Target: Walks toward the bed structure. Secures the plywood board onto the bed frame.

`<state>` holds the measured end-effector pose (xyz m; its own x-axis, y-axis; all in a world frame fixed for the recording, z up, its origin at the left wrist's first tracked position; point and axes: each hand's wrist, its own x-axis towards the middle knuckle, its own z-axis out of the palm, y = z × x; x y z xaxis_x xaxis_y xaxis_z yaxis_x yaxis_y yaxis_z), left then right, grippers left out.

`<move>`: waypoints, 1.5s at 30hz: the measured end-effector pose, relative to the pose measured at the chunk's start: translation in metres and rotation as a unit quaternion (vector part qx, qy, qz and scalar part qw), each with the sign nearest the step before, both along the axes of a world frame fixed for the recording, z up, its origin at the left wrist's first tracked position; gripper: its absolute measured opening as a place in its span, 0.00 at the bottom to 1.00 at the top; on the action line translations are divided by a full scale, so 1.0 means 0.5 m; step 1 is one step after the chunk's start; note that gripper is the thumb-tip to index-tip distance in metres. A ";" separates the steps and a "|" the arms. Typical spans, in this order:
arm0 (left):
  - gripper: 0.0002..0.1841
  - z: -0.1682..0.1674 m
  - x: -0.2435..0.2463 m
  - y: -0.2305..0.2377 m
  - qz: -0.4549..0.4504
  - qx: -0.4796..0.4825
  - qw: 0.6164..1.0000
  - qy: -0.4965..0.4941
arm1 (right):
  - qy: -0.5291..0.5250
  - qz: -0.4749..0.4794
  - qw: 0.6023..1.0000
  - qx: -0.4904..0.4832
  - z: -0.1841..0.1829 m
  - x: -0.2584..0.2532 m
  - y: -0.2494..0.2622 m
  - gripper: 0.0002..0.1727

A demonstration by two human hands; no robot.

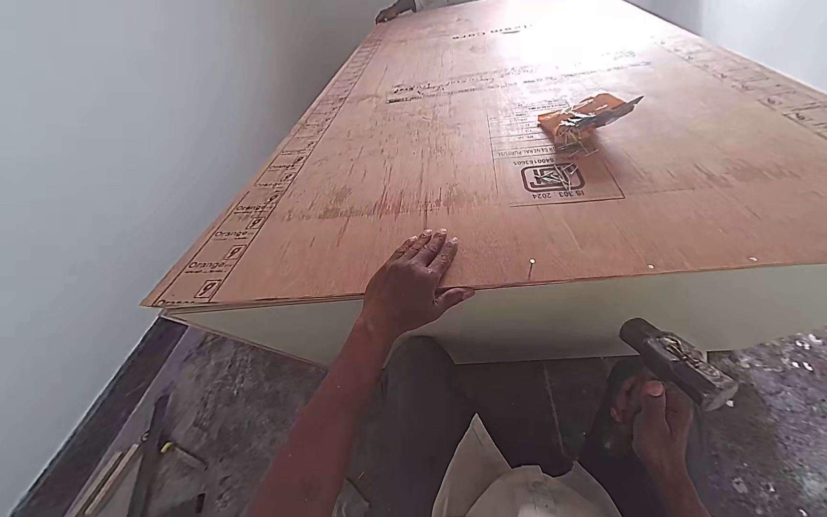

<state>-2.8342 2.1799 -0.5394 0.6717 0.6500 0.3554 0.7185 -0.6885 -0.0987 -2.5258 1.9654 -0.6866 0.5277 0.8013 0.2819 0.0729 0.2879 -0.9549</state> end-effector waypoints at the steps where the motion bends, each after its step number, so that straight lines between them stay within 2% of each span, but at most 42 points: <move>1: 0.46 0.000 0.001 -0.002 -0.001 -0.010 1.000 0.000 | -0.004 0.009 1.000 -0.016 0.009 0.001 -0.003 0.24; 7: 0.50 -0.001 0.005 -0.004 0.010 -0.025 1.000 0.007 | -0.032 0.085 0.995 -0.041 0.059 0.017 0.000 0.22; 14: 0.47 0.000 0.005 -0.006 0.008 -0.023 1.000 0.017 | -0.075 0.116 0.990 -0.033 0.083 -0.020 0.014 0.23; 19: 0.45 -0.003 0.005 -0.005 0.003 -0.007 1.000 0.000 | 0.004 0.188 0.982 -0.013 0.112 -0.054 0.034 0.26; 23: 0.45 -0.003 0.006 -0.005 0.000 -0.014 1.000 -0.004 | 0.099 0.281 0.952 0.067 0.209 -0.036 0.102 0.33; 26: 0.45 -0.002 0.006 -0.006 0.005 -0.022 1.000 -0.001 | 0.167 0.336 0.919 0.124 0.326 -0.017 0.178 0.37; 30: 0.46 0.021 0.012 -0.014 0.028 -0.082 0.996 0.020 | 0.220 0.281 0.920 0.162 0.473 -0.029 0.264 0.45; 32: 0.46 0.025 0.013 -0.013 0.029 -0.090 0.995 0.019 | 0.238 0.285 0.918 0.137 0.511 -0.035 0.284 0.45; 35: 0.46 0.028 0.015 -0.009 0.028 -0.086 0.996 0.023 | 0.220 0.324 0.920 0.031 0.514 -0.031 0.280 0.42; 37: 0.45 0.013 0.008 -0.027 0.030 -0.104 0.994 0.025 | 0.226 0.308 0.924 -0.002 0.486 -0.058 0.267 0.42; 41: 0.47 0.024 0.014 -0.011 0.025 -0.073 0.997 0.025 | 0.290 0.227 0.924 0.099 0.509 -0.085 0.304 0.42; 43: 0.47 0.018 0.009 -0.012 0.021 -0.056 0.998 0.024 | 0.284 0.219 0.929 0.091 0.523 -0.071 0.307 0.42; 45: 0.46 0.011 0.010 -0.012 0.016 -0.051 0.998 0.013 | 0.253 0.237 0.937 0.040 0.524 -0.043 0.295 0.40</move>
<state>-2.8292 2.1736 -0.5337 0.6574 0.7037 0.2696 0.7391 -0.6718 -0.0485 -2.5474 2.1129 -0.4245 0.2008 0.9662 0.1618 -0.5368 0.2466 -0.8069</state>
